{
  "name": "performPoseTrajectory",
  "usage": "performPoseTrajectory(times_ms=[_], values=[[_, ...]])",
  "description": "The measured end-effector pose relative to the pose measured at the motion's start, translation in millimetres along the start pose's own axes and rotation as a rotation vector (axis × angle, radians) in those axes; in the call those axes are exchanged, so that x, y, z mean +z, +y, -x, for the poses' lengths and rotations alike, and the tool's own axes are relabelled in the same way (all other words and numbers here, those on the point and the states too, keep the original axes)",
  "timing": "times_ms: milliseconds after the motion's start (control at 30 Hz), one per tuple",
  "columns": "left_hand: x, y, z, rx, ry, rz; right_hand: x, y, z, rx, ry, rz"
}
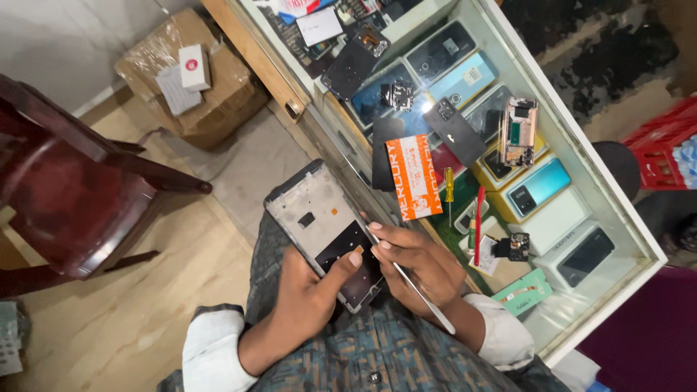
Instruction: The person disassembles a smartphone using a metal prying tool to separate the screen from the frame. They then detach internal components, including the battery and ribbon cables, and place the screen aside.
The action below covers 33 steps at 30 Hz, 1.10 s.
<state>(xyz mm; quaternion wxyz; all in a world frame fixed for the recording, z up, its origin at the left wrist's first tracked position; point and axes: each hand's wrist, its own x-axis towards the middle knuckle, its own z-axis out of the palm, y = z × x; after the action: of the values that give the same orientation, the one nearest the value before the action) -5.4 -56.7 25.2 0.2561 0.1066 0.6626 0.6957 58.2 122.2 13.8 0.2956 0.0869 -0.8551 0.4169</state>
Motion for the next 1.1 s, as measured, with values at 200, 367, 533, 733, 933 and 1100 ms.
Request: performPoseTrajectory(times_ms=[200, 367, 533, 733, 933, 1100], values=[[-9, 3, 20, -0.011, 0.042, 0.222, 9, -17, 6, 0.071, 0.097, -0.193], [-24, 6, 33, -0.081, 0.115, 0.225, 11, -18, 15, 0.188, 0.167, -0.370], [-53, 4, 57, -0.090, 0.070, 0.196, 22, -18, 21, 0.190, 0.246, -0.352], [-105, 7, 85, -0.168, 0.118, 0.220, 57, -47, 9, 0.236, 0.376, -0.252], [-143, -12, 117, -0.225, 0.116, 0.372, 109, -88, 12, 0.313, 0.175, -0.278], [-160, -44, 124, -0.263, 0.076, 0.371, 137, -115, 38, 0.388, 0.117, -0.281]])
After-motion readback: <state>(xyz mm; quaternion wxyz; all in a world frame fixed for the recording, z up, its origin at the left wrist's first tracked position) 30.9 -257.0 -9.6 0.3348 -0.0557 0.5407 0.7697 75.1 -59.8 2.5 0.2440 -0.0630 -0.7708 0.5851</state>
